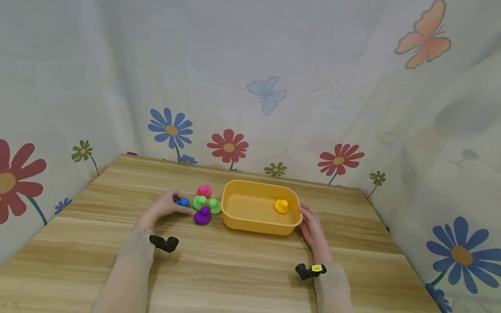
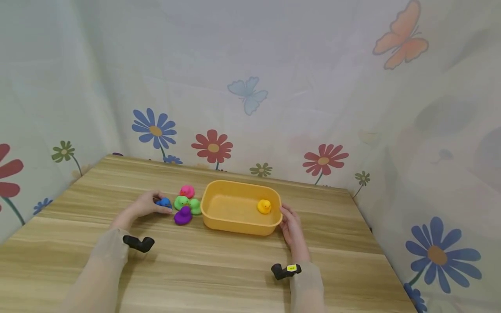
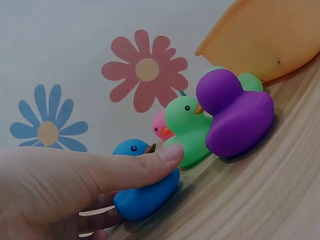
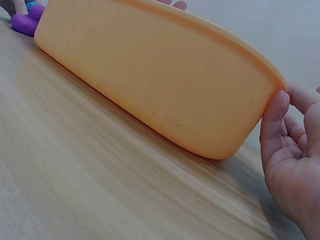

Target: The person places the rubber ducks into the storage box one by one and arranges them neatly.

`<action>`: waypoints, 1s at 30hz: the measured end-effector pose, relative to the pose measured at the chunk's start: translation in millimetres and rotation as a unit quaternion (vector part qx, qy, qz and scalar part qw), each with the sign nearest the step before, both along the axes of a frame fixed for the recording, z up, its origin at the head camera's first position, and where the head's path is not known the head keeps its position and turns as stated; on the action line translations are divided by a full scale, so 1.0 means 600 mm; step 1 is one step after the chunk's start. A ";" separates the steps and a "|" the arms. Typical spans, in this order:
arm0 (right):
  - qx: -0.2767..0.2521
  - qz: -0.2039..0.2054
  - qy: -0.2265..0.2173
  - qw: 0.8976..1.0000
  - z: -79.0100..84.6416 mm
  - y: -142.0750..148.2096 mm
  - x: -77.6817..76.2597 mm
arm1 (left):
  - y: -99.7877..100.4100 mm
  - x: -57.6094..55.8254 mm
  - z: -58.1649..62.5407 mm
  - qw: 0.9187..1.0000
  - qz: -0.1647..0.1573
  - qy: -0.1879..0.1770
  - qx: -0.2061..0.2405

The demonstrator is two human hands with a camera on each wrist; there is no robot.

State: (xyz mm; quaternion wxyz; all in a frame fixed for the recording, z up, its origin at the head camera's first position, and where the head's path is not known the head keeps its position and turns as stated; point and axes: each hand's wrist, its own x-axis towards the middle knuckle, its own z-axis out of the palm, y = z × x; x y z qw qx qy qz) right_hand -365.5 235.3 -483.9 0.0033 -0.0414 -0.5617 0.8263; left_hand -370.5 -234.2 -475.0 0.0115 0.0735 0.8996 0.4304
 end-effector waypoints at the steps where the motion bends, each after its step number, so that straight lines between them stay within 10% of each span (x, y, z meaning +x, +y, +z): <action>1: -0.002 0.000 0.000 1.000 0.001 0.000 0.000 | -0.001 -0.001 -0.002 1.000 0.006 -0.003 0.011; 19: -0.017 0.002 0.016 1.000 -0.001 0.002 0.003 | -0.006 0.001 0.007 0.978 0.078 -0.057 0.184; 30: -0.010 0.002 0.020 1.000 -0.006 0.004 0.004 | 0.011 0.002 0.017 0.965 0.064 -0.057 0.247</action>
